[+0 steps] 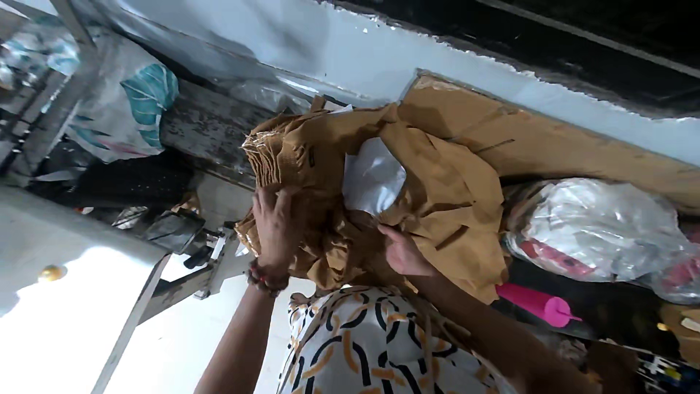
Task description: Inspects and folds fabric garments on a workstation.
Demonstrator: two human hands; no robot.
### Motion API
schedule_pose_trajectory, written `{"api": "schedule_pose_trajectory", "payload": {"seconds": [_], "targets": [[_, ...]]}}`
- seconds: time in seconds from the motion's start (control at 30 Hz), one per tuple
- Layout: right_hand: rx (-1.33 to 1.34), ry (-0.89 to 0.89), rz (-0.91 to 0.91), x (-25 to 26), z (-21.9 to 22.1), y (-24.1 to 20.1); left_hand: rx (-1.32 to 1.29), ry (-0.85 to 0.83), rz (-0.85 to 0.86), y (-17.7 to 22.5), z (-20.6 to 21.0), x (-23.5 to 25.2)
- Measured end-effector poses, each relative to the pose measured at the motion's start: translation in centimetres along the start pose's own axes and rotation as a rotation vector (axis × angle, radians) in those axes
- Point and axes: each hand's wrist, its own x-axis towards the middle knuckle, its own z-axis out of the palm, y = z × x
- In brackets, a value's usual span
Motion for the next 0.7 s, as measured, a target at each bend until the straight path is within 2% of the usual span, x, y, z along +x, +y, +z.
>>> {"api": "schedule_pose_trajectory", "payload": {"seconds": [0.07,0.13,0.23,0.27,0.4,0.47,0.6,0.7], "targets": [[-0.043,-0.079,0.060,-0.6,2.9,-1.5,-0.088,-0.139,0.047,2.3,-0.3,-1.5],[-0.123,-0.293,0.027,-0.7,5.7,-2.6,-0.171,-0.278,-0.003,3.2,0.3,-2.4],[-0.306,-0.629,-0.217,-0.2,8.6,-3.4,-0.256,-0.270,-0.170,2.0,-0.3,-1.6],[-0.332,-0.684,-0.292,0.1,9.5,-3.3,-0.284,-0.246,-0.213,0.9,-0.6,-1.2],[-0.376,-0.673,-0.368,0.5,12.3,-2.5,-0.542,-0.238,-0.405,-3.1,-1.3,-0.1],[-0.372,-0.634,-0.399,0.4,13.5,-2.1,-0.610,-0.253,-0.428,-3.8,-1.6,0.1],[-0.423,-0.534,-0.436,2.4,14.3,-1.0,-0.414,-0.277,-0.302,-2.7,-1.5,0.1],[-0.384,-0.453,-0.324,2.6,12.8,-1.6,-0.200,-0.225,-0.259,-1.9,-1.0,0.1]]}}
